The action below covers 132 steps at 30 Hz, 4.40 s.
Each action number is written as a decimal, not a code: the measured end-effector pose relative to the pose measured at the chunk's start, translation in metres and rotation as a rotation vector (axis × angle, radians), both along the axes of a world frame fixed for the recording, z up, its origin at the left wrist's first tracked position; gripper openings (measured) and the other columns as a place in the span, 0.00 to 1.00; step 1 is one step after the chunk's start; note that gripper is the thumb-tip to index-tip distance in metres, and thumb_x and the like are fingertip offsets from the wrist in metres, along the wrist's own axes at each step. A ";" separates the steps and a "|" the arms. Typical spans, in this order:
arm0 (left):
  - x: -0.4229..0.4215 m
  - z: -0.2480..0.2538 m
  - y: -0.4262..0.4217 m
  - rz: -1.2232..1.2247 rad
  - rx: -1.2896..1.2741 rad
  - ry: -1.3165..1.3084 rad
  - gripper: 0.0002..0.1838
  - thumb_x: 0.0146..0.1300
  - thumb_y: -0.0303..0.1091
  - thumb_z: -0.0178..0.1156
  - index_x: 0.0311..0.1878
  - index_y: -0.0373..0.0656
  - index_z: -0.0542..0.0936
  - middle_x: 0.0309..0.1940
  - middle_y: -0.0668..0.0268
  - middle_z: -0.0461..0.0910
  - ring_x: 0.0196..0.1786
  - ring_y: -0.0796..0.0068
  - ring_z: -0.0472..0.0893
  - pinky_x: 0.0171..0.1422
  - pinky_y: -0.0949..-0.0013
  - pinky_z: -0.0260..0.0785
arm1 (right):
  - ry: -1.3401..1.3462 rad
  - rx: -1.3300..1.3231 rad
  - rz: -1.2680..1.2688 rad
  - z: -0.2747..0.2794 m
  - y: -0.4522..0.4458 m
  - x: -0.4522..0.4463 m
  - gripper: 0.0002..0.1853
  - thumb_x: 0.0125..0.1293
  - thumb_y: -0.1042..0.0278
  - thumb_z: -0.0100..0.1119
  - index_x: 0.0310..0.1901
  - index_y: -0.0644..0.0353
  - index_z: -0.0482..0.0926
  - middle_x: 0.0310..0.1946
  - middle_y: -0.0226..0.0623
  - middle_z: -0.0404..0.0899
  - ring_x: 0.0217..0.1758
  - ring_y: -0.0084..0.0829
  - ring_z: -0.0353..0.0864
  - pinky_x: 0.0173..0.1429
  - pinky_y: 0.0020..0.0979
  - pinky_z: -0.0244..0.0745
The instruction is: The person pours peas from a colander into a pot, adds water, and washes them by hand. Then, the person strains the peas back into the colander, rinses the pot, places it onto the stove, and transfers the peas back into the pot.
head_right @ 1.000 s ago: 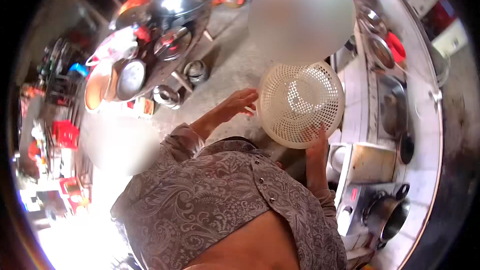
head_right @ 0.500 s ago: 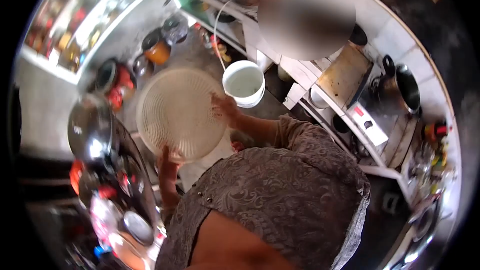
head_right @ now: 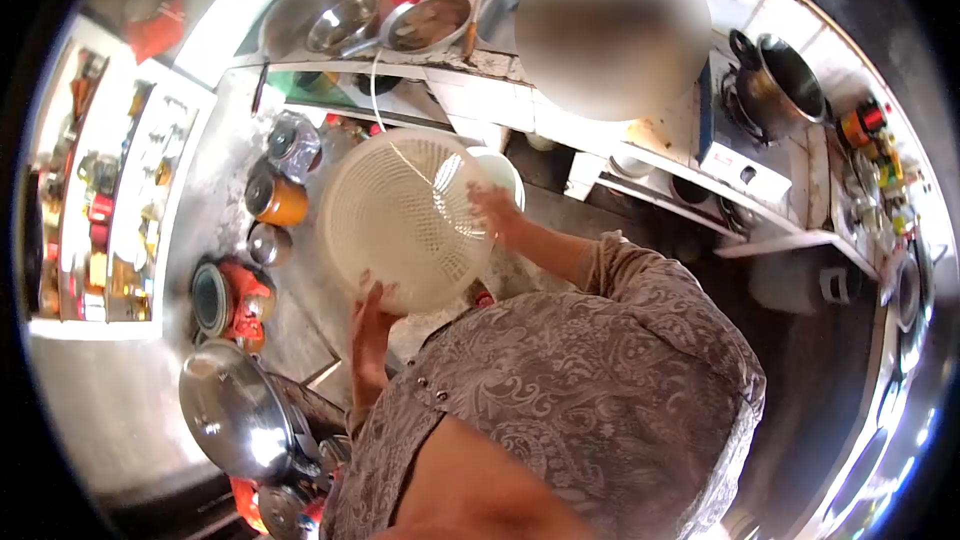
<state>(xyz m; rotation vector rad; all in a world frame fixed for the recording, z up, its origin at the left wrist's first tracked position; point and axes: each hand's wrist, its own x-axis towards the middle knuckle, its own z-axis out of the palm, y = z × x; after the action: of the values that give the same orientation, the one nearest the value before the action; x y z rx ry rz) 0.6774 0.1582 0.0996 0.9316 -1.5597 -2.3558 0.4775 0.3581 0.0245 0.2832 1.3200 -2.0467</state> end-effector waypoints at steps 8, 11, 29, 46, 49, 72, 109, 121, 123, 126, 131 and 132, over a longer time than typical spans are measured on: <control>-0.184 -0.028 -0.022 -0.618 0.078 0.166 0.17 0.61 0.37 0.53 0.49 0.36 0.69 0.36 0.57 0.77 0.29 0.69 0.80 0.30 0.68 0.78 | 0.219 -0.026 -0.396 0.049 0.092 -0.023 0.41 0.61 0.39 0.52 0.66 0.63 0.54 0.61 0.50 0.60 0.62 0.46 0.63 0.62 0.52 0.62; -0.268 -0.023 0.001 -0.738 0.088 0.216 0.13 0.61 0.39 0.53 0.41 0.37 0.73 0.31 0.61 0.78 0.28 0.71 0.80 0.33 0.67 0.77 | 0.268 -0.062 -0.597 0.044 0.136 -0.036 0.37 0.65 0.41 0.48 0.65 0.61 0.56 0.60 0.50 0.62 0.59 0.43 0.68 0.60 0.42 0.67; -0.554 -0.099 0.174 -0.294 0.179 0.035 0.10 0.60 0.32 0.55 0.42 0.38 0.73 0.35 0.61 0.78 0.31 0.68 0.78 0.30 0.69 0.75 | 0.286 0.470 -0.882 0.030 0.462 -0.106 0.18 0.68 0.52 0.50 0.45 0.59 0.77 0.28 0.28 0.79 0.31 0.17 0.77 0.36 0.19 0.72; -0.412 -0.037 0.154 -0.517 0.231 0.019 0.27 0.60 0.31 0.51 0.63 0.35 0.64 0.53 0.58 0.74 0.51 0.69 0.76 0.53 0.65 0.71 | 0.022 0.264 -0.674 -0.019 0.368 -0.394 0.29 0.62 0.53 0.60 0.56 0.67 0.66 0.38 0.45 0.76 0.35 0.31 0.79 0.37 0.30 0.77; -0.389 -0.008 0.156 -0.482 0.139 0.019 0.27 0.61 0.34 0.51 0.64 0.35 0.64 0.57 0.58 0.71 0.55 0.68 0.73 0.58 0.66 0.68 | 0.073 0.069 -0.668 -0.039 0.360 -0.422 0.24 0.60 0.55 0.60 0.48 0.69 0.70 0.37 0.49 0.77 0.30 0.36 0.80 0.26 0.38 0.78; -0.509 -0.113 0.189 -0.814 0.734 -0.023 0.18 0.59 0.28 0.55 0.52 0.32 0.71 0.44 0.57 0.79 0.39 0.70 0.79 0.38 0.74 0.75 | -0.238 0.464 -1.844 0.057 0.512 0.119 0.07 0.51 0.73 0.56 0.33 0.63 0.72 0.25 0.33 0.69 0.30 0.29 0.73 0.31 0.40 0.83; -0.198 -0.096 0.319 -0.177 -0.767 0.325 0.21 0.58 0.33 0.56 0.49 0.28 0.66 0.42 0.50 0.73 0.41 0.60 0.78 0.39 0.72 0.80 | 0.352 2.184 -1.379 -0.051 1.311 0.497 0.20 0.59 0.67 0.63 0.47 0.74 0.71 0.38 0.52 0.78 0.38 0.44 0.79 0.45 0.35 0.77; -0.148 -0.029 0.458 -0.352 0.101 0.027 0.17 0.62 0.35 0.55 0.52 0.36 0.74 0.36 0.66 0.80 0.27 0.84 0.78 0.21 0.82 0.71 | 0.049 -0.364 -1.468 -0.208 1.089 0.363 0.08 0.52 0.67 0.58 0.32 0.60 0.74 0.24 0.35 0.74 0.23 0.22 0.72 0.24 0.20 0.73; -0.164 -0.007 0.477 -0.543 0.019 -0.021 0.21 0.64 0.35 0.50 0.57 0.33 0.70 0.39 0.60 0.80 0.32 0.79 0.80 0.29 0.80 0.75 | -0.133 -0.296 -1.362 -0.204 0.976 0.293 0.09 0.57 0.67 0.59 0.36 0.62 0.76 0.25 0.35 0.76 0.23 0.24 0.74 0.25 0.21 0.72; -0.184 0.026 0.501 -0.666 0.018 -0.135 0.21 0.66 0.36 0.48 0.58 0.34 0.70 0.43 0.55 0.78 0.43 0.71 0.81 0.43 0.70 0.79 | -0.255 0.007 -1.078 -0.141 0.830 0.181 0.10 0.64 0.63 0.55 0.42 0.59 0.77 0.31 0.37 0.80 0.24 0.24 0.75 0.27 0.24 0.70; -0.217 0.006 0.512 -1.243 -0.400 0.531 0.17 0.67 0.33 0.48 0.57 0.38 0.71 0.42 0.62 0.78 0.36 0.78 0.78 0.30 0.78 0.74 | 0.328 0.044 -0.775 -0.003 0.710 0.082 0.25 0.69 0.47 0.45 0.52 0.63 0.72 0.43 0.37 0.78 0.35 0.24 0.77 0.35 0.25 0.71; -0.224 0.007 0.519 -1.294 -0.366 0.671 0.16 0.66 0.30 0.49 0.56 0.39 0.70 0.42 0.62 0.77 0.37 0.77 0.79 0.30 0.77 0.75 | 0.293 0.041 -0.917 0.036 0.686 0.067 0.29 0.69 0.45 0.43 0.56 0.65 0.69 0.50 0.38 0.75 0.48 0.28 0.76 0.50 0.30 0.72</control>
<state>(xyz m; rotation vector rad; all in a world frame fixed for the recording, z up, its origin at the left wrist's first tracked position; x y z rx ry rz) 0.4536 0.6776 0.1070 -1.1994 -2.4120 -2.2778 0.5445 1.0441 0.0608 0.7353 1.5824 -2.8982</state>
